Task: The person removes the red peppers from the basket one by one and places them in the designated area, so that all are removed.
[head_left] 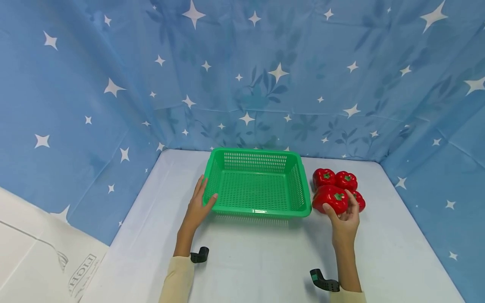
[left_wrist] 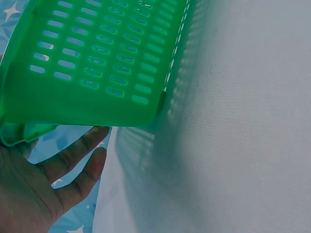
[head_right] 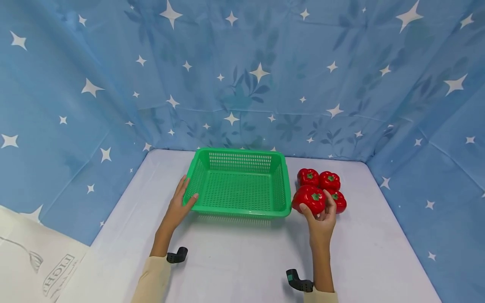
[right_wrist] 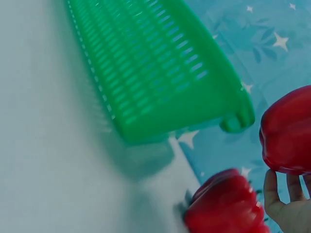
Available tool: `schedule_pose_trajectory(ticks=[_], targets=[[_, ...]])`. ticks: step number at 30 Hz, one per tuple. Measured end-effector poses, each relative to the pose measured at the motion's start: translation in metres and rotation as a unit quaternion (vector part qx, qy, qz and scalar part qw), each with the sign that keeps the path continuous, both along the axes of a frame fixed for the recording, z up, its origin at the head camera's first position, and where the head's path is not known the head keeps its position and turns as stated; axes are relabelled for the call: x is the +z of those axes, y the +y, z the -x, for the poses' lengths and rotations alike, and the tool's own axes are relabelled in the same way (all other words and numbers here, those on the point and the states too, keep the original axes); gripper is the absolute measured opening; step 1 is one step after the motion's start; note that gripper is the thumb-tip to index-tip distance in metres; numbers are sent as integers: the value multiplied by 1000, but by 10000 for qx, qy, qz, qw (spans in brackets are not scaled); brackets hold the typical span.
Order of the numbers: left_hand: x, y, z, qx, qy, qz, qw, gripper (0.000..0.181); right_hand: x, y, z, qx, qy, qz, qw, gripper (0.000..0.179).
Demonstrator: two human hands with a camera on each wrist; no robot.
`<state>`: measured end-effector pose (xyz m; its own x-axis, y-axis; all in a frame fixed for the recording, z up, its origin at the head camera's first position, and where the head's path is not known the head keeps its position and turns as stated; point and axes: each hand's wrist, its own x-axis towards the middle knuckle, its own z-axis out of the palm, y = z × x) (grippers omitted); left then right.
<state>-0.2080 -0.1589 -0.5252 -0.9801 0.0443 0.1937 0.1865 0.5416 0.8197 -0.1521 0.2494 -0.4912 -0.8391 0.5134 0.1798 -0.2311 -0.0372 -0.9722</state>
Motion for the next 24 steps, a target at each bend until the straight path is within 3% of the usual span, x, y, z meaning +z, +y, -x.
schedule_pose_trajectory(ticks=[7, 11, 18, 24], targets=[[1, 0, 1, 14, -10, -35, 10000, 75, -17, 8, -11, -270, -99, -158, 9995, 75], [1, 1, 1, 9, -8, -73, 10000, 74, -27, 15, -17, -280, -558, -484, 9969, 77], [1, 1, 0, -3, -26, -31, 10000, 75, -42, 28, -26, -275, -1463, -1506, 9773, 79], [0, 1, 0, -38, 0, -4, 10000, 76, -51, 34, -29, -98, -1914, -1804, 9648, 85]])
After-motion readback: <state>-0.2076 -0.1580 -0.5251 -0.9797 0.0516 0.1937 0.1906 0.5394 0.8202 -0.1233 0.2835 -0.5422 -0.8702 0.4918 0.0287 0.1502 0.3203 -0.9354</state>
